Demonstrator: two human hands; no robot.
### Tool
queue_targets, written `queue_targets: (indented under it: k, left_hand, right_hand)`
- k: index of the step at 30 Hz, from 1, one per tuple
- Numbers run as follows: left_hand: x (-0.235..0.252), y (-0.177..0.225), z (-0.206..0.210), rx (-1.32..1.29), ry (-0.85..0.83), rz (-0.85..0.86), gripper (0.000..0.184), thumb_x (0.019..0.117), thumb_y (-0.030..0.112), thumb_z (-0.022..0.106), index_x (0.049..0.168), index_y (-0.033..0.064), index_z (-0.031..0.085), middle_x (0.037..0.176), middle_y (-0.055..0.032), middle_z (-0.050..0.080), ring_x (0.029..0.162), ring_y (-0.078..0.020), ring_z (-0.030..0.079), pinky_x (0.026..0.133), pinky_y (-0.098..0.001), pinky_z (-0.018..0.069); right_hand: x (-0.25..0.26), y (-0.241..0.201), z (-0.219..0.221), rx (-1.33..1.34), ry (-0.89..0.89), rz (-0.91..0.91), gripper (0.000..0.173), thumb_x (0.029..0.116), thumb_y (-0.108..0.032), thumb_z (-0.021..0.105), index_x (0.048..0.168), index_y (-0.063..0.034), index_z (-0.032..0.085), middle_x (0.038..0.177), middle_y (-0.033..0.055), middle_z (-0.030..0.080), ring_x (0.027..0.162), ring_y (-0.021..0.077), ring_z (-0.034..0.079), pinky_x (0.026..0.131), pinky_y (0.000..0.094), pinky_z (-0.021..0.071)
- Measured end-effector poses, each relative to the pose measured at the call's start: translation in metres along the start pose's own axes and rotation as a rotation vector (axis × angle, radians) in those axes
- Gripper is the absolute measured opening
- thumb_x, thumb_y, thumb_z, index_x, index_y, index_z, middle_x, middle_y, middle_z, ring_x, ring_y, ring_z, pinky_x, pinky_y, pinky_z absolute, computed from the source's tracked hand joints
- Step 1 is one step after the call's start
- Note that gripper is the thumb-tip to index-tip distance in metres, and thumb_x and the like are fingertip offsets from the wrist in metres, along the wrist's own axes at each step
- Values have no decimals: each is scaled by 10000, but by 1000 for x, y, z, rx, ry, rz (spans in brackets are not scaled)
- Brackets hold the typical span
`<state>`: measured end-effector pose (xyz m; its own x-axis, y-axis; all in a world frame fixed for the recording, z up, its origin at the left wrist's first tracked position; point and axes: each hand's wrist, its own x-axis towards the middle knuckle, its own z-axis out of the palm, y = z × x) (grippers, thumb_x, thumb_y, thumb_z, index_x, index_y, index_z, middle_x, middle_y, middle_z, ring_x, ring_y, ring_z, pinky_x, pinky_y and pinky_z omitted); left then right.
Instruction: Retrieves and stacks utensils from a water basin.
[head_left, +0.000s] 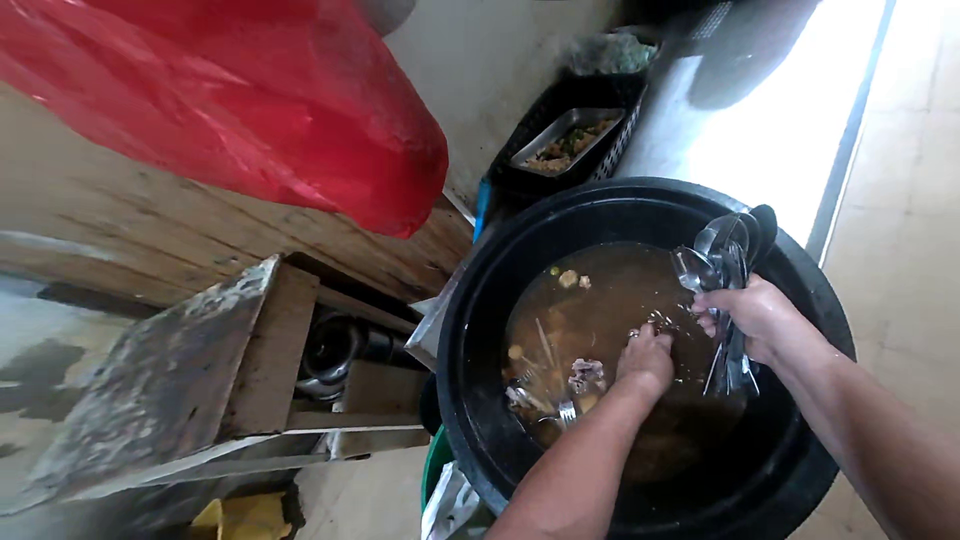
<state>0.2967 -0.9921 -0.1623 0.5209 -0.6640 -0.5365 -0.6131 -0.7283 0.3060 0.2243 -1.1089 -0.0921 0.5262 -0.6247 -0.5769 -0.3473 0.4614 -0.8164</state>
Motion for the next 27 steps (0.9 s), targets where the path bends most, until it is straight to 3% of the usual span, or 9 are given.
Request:
queue_targets:
  k: [5,12,15,17,20,22,23,25,27]
  left_hand:
    - [-2,-14,-35,-176,33,83,297,978,115,652,1272,74,659,1322,-168,626,1246,-333,600,1034,-543,496]
    - [-43,10,-116,-550,276,385,93,944,67,707,1024,23,687,989,-102,678,889,-177,643,823,-379,541]
    - [-33,16,-117,-848,375,368,114,934,45,715,1025,7,657,951,-103,649,776,-153,638,719,-327,569]
    - [-19,8,-116,-1072,321,298,170,954,28,685,1097,-6,599,968,-112,609,717,-152,634,655,-306,590]
    - [-9,-14,-114,-1180,169,271,282,1083,211,516,1285,17,538,1073,-110,632,867,-159,661,778,-316,579]
    - [1,-39,-112,-905,147,199,485,1129,382,330,1415,38,519,1260,-134,658,1120,-193,652,982,-356,519]
    - [20,-51,-110,-688,155,105,521,1125,403,347,1426,24,543,1355,-173,626,1249,-263,602,1084,-449,460]
    - [52,-70,-92,-223,151,-101,538,1063,443,518,1423,48,571,1489,-202,522,1396,-374,481,1137,-623,364]
    - [61,-76,-69,-23,109,-229,672,1027,527,532,1582,175,391,1697,-113,218,1549,-403,195,1168,-723,206]
  right_hand:
    - [0,0,-1,5,26,-7,380,955,9,634,1299,-36,480,825,79,640,583,115,605,535,253,526]
    - [-5,1,0,138,-64,60,429,945,35,603,1346,-55,481,899,124,666,731,215,702,668,372,617]
    - [-7,4,0,181,-120,82,269,967,-14,586,1231,-49,548,858,114,678,701,206,682,618,359,591]
    - [-7,2,-2,246,-154,111,268,1007,-46,545,1274,-53,522,933,140,679,758,254,714,666,426,625]
    - [-7,1,-3,282,-191,140,306,1023,-60,544,1323,-99,499,985,118,680,755,223,691,669,409,610]
    - [-7,1,-2,254,-211,138,268,1011,-47,569,1271,-92,519,935,91,663,674,163,637,610,332,573]
    - [-5,2,-3,241,-214,134,262,998,-37,589,1249,-83,534,901,87,652,642,146,612,576,301,548]
    - [-3,1,-3,218,-195,128,226,985,-23,602,1193,-84,538,798,63,597,581,116,565,523,256,513]
    - [-1,0,-2,203,-150,119,213,983,-22,608,1172,-92,537,735,46,549,539,98,531,490,231,487]
